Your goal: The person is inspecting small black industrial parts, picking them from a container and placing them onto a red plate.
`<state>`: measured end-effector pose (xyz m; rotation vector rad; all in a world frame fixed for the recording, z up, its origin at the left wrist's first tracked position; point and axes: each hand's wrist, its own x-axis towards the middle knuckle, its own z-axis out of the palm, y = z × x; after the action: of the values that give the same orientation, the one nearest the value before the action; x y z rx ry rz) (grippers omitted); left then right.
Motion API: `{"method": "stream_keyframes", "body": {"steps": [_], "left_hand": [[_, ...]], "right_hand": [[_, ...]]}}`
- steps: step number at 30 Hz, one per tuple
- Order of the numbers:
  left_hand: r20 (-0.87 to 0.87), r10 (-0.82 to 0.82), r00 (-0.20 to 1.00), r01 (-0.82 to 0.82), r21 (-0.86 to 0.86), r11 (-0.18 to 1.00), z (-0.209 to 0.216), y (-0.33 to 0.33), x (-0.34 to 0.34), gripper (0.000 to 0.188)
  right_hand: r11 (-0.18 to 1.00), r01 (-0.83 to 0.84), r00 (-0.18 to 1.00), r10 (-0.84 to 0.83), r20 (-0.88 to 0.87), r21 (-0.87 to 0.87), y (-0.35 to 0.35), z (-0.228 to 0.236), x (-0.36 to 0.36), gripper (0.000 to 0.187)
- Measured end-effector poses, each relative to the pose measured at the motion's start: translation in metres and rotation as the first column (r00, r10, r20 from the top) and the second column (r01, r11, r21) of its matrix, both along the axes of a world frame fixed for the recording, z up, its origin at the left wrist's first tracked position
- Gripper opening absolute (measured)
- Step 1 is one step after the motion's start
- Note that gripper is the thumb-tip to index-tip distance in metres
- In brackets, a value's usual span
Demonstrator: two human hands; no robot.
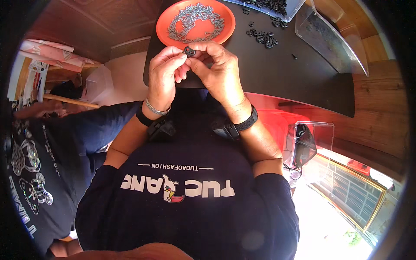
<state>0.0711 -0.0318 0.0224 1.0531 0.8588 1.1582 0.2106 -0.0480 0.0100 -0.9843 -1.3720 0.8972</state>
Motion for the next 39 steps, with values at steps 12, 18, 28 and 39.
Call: {"method": "stream_keyframes", "body": {"steps": [12,18,28,39], "left_hand": [[-0.306,-0.291,0.906,0.339,0.118,0.933,0.012,-0.002,-0.021,0.020],[-0.140,-0.250,0.958,0.270,0.145,0.952,0.003,-0.012,-0.016,0.019],[-0.130,-0.187,0.974,0.195,0.050,0.980,0.005,-0.019,-0.019,0.022],[-0.087,-0.231,0.969,0.231,-0.006,0.973,0.003,-0.015,-0.020,0.024]], "right_hand": [[0.984,-0.159,0.987,0.159,-0.010,-0.083,-0.019,0.026,0.005,0.029],[0.993,-0.117,0.980,0.120,0.161,-0.030,-0.027,0.035,-0.001,0.032],[0.947,-0.042,0.776,-0.170,0.607,0.320,-0.030,0.044,-0.005,0.032],[0.956,0.010,0.736,-0.205,0.645,0.294,-0.032,0.047,-0.006,0.030]]}}
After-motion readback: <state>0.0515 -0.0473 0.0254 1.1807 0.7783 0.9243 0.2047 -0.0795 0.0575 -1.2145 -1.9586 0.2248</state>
